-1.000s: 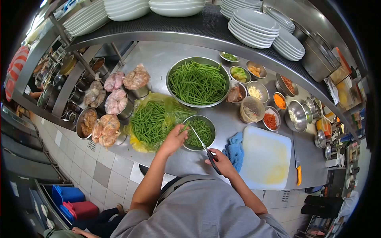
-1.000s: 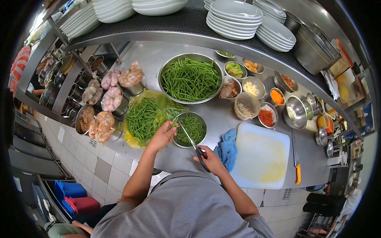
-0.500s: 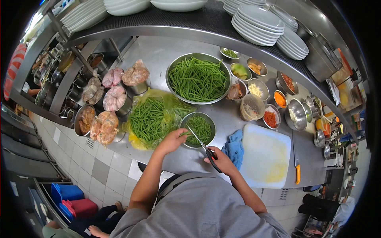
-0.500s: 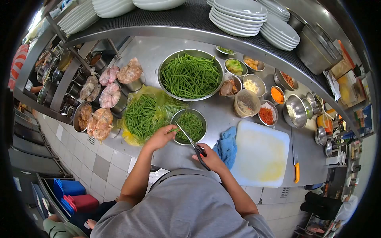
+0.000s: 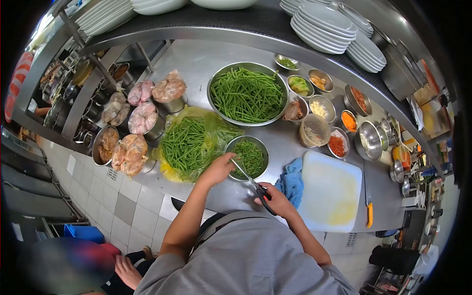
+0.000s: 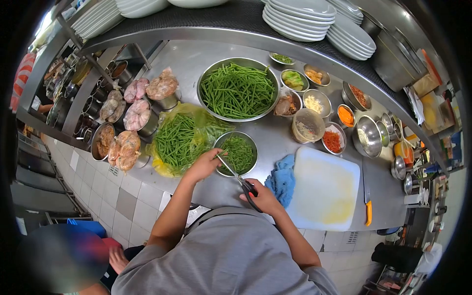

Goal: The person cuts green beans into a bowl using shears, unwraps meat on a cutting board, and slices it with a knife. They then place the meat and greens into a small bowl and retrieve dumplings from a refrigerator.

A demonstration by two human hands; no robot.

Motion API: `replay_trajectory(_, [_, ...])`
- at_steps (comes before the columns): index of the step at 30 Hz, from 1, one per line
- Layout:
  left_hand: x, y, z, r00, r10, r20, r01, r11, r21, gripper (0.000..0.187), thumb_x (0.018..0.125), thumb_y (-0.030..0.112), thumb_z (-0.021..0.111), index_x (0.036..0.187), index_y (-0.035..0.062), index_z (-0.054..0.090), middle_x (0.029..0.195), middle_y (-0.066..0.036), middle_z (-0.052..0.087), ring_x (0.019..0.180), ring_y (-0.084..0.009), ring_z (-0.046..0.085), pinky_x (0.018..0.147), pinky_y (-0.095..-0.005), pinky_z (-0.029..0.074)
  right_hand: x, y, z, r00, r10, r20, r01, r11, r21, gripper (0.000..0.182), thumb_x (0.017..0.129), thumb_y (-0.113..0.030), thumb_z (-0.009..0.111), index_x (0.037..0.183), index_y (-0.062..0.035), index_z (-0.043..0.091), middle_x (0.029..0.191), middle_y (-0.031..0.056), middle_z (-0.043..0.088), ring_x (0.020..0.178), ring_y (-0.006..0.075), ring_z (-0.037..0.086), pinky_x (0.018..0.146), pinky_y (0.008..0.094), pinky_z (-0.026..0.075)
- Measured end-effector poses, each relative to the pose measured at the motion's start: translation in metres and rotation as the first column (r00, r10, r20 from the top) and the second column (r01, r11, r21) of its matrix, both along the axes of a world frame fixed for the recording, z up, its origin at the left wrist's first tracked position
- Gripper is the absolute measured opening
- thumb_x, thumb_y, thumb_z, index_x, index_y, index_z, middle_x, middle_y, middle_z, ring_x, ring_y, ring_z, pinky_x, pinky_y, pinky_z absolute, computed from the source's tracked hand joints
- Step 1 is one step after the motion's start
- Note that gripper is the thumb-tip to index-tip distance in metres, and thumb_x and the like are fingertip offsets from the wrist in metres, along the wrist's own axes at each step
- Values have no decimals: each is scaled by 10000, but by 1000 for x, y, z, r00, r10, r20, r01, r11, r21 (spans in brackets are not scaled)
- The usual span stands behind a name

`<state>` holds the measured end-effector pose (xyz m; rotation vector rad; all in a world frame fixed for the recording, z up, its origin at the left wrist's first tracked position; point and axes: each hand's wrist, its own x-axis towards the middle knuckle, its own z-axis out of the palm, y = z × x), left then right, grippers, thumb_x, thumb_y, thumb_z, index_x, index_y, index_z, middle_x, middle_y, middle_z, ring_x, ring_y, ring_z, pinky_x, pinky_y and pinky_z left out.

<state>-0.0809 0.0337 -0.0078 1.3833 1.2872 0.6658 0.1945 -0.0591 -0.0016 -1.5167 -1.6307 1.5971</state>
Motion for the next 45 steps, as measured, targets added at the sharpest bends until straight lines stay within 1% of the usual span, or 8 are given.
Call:
replay_trajectory(11, [7,7,1,999,-40,3,40,999,-33,342,1018,138,567,1353,84,613,843,11,587,753,-93,531,669,-246,429,7,0,-5,994,-107,-23,105,993,-52,570,901,-281,826,1365,-82,560,843,19,645,750,109,560,684,283,465])
replay_trajectory(14, [1,9,9,956,98,278,-10,954,-301,359,1009,110,565,1365,74,590,850,-1,585,756,-115,564,673,-249,449,11,2,-12,985,-165,-40,165,986,-20,572,901,-272,827,1369,-79,562,842,0,638,751,84,543,668,274,447])
replay_trajectory(16, [-3,14,4,807,210,552,-8,939,-345,395,997,115,571,1388,55,578,859,-34,600,699,-152,589,658,-280,491,11,2,-6,979,-196,-58,195,981,-21,580,899,-262,828,1373,-64,560,834,-12,622,756,82,536,681,269,449])
replay_trajectory(19, [-4,20,2,684,353,639,-37,891,-452,350,1021,86,540,1368,37,540,932,-85,627,772,-218,650,723,-332,540,12,-1,-7,978,-187,-93,185,982,-23,596,901,-265,827,1384,-49,552,838,-24,601,752,82,523,691,268,450])
replay_trajectory(21, [2,22,5,445,457,770,-74,876,-476,229,1049,52,493,1278,54,503,1081,-145,654,964,-318,695,846,-424,575,14,-4,-5,982,-168,-87,168,986,-12,603,905,-266,824,1394,-50,545,837,-28,587,751,80,517,694,268,451])
replay_trajectory(30, [40,40,17,167,515,841,-272,844,-463,135,1059,-6,444,1154,89,435,1420,-291,540,1343,-416,537,1089,-533,494,22,-19,-17,977,-83,-197,83,997,-9,702,921,-300,803,1475,-49,452,1000,-9,537,898,108,503,823,271,453])
replay_trajectory(38, [60,31,12,264,536,802,-346,829,-440,120,1076,13,415,1158,99,405,1392,-284,550,1313,-401,557,1073,-526,504,9,1,-19,984,-148,-100,157,983,93,728,912,-337,806,1453,-8,447,1094,75,606,973,168,574,895,311,487])
replay_trajectory(45, [50,16,1,332,504,797,-405,839,-362,121,1073,13,416,1155,100,399,1357,-278,570,1298,-391,567,1066,-528,509,2,12,-1,987,-143,-69,140,989,-48,618,926,-301,796,1402,-31,511,912,42,620,811,109,557,727,287,471])
